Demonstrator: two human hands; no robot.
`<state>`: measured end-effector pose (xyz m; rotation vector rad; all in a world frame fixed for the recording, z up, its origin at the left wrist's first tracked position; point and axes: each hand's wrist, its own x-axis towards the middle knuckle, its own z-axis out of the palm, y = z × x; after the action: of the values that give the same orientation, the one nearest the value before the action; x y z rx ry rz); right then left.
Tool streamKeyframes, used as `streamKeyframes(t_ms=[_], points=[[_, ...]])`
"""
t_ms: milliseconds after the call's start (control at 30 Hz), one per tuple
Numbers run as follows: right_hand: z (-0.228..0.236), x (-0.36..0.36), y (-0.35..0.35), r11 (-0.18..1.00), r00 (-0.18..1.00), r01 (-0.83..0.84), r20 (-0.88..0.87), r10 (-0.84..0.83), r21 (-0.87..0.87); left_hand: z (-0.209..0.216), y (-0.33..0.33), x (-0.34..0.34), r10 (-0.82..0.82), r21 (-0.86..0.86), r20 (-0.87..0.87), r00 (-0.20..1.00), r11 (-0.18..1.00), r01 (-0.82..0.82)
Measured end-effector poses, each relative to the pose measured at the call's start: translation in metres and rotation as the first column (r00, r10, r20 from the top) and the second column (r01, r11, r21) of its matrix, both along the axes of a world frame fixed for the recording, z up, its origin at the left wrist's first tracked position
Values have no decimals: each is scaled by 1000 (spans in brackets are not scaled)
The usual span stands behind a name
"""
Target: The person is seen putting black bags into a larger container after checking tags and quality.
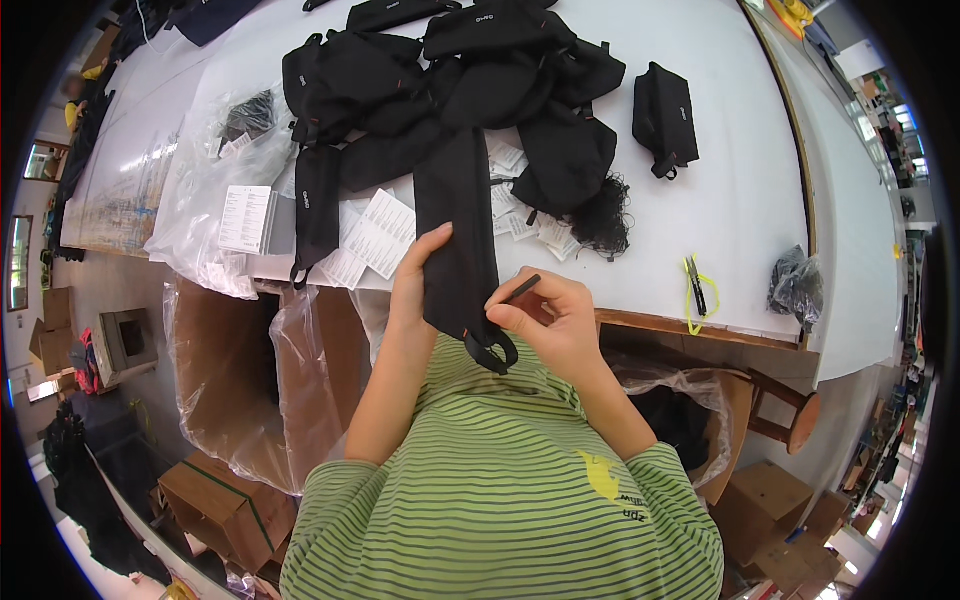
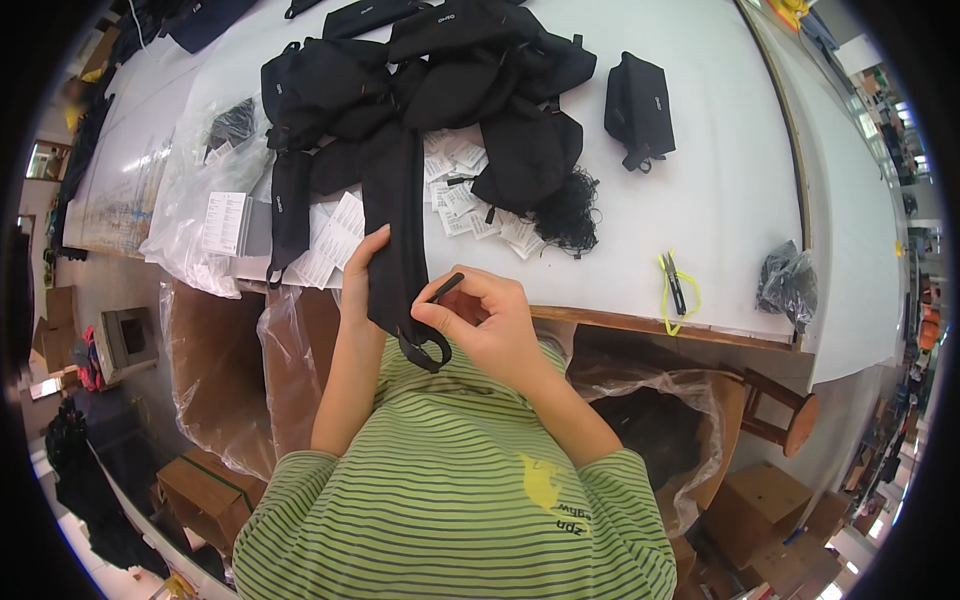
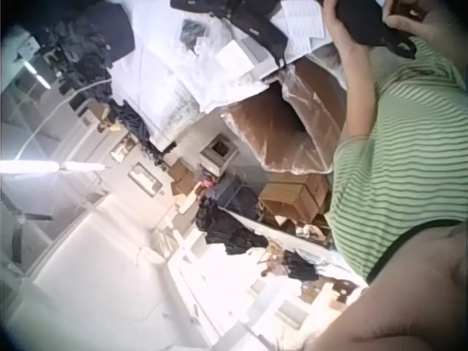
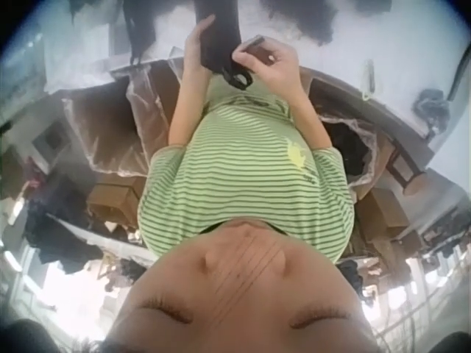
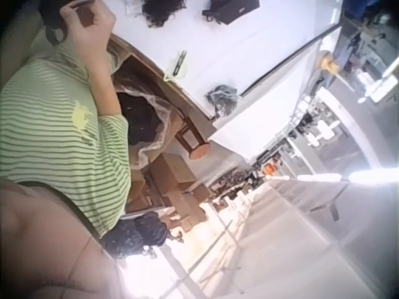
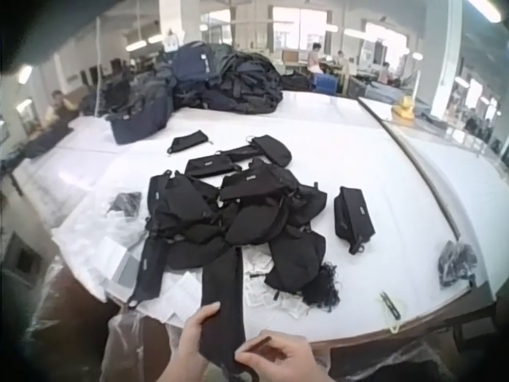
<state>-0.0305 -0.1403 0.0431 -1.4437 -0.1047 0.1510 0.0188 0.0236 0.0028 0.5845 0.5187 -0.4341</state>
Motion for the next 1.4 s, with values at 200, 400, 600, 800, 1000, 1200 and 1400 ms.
streamKeyframes(t_ms=[200,400,600,800,1000,1200,1400], points=[[3,-4,0,995,997,-57,-50,62,84,-1,3,2,-25,-86,-10,1000,996,24],[8,1,-7,917,945,262,272,-180,-301,-7,7,3,-9,-70,32,999,998,11],[10,-16,8,796,910,274,414,-32,-540,8,-11,-9,249,-105,11,968,963,-247],[-8,0,5,834,887,303,456,-69,-462,9,-17,-19,130,-157,92,987,981,-114],[-14,8,-17,986,980,106,183,-82,-131,-1,8,-11,139,406,636,759,777,-482],[-25,11,-30,996,989,86,116,-86,8,0,40,-16,-232,625,725,649,616,-478],[-37,8,-29,954,954,136,295,-54,-267,-9,59,-14,-450,826,555,700,397,-400]])
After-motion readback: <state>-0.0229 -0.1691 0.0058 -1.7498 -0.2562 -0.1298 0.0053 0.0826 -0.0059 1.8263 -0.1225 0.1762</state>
